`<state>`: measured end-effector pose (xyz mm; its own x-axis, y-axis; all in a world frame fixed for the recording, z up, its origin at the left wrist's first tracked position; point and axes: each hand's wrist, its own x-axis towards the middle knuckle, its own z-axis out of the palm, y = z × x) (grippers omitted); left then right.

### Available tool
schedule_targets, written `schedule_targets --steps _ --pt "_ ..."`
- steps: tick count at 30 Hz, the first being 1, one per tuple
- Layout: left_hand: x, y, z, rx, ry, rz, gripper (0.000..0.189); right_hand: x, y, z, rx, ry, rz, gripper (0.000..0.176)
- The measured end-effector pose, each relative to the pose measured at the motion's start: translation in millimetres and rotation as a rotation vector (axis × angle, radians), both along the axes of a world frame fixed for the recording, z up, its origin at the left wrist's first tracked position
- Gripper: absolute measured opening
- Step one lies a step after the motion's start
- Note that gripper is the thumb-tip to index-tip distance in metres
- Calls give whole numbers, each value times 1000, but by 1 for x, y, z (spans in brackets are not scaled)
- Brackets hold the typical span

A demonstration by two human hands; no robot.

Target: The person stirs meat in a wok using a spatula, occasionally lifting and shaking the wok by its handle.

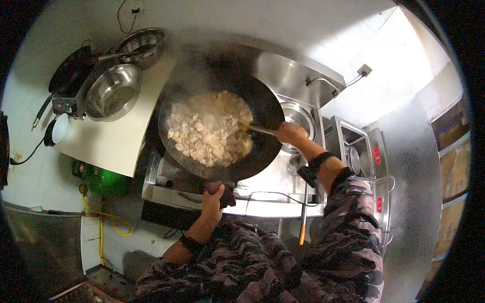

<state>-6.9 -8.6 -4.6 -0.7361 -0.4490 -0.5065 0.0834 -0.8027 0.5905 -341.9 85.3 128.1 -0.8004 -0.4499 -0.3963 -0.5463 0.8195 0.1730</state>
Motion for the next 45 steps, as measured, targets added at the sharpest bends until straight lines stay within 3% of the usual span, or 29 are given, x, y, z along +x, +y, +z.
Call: schedule_targets --steps 2,6,8,9,12,15,18,19,20,23,25,27,29,30,33,35,37,40,42,45 --pt "2 1 1 -7 -8 25 12 38 -29 18 -137 16 -126 49" --pt "3 -4 -10 -77 27 -49 15 50 -49 -1 -255 28 -141 40" --pt "-1 -1 -12 -103 8 -11 16 53 -50 -7 -295 174 104 42" --pt "-2 2 -12 -116 -9 40 17 55 -50 -9 -301 171 96 42" --pt "-4 4 7 -31 -29 89 11 71 -41 6 -227 354 365 24" --pt "-5 3 1 -53 -33 74 12 82 -9 36 -172 458 474 23" --pt "-2 3 3 36 111 41 12 74 34 78 53 426 468 33" --pt "-1 2 4 77 182 24 12 79 39 100 101 372 354 38" --pt "0 1 1 81 189 35 12 66 59 98 97 478 402 42" --pt "0 0 -5 72 256 -6 11 66 60 146 165 353 252 47" --pt "-2 4 0 32 45 81 10 65 53 169 196 270 184 45" --pt "-4 6 1 20 47 93 10 43 54 173 202 243 302 44" --pt "-5 4 1 9 43 112 9 43 32 186 412 -203 -99 44" --pt "-2 5 7 45 39 111 10 36 36 176 364 -325 -260 42" --pt "1 3 7 80 11 88 12 44 40 135 282 -543 -281 42" --pt "1 3 2 65 -11 43 15 54 52 84 45 -654 -48 46" --pt "0 6 -3 48 -18 36 16 64 68 1 -320 -628 -242 48" --pt "-1 2 -5 19 20 5 16 101 10 -16 -184 -512 -377 49" --pt "0 0 6 -58 24 4 13 96 -9 -52 -389 -620 -499 51" --pt "-2 2 -2 -60 61 -4 12 84 -37 -67 -501 -593 -500 58"
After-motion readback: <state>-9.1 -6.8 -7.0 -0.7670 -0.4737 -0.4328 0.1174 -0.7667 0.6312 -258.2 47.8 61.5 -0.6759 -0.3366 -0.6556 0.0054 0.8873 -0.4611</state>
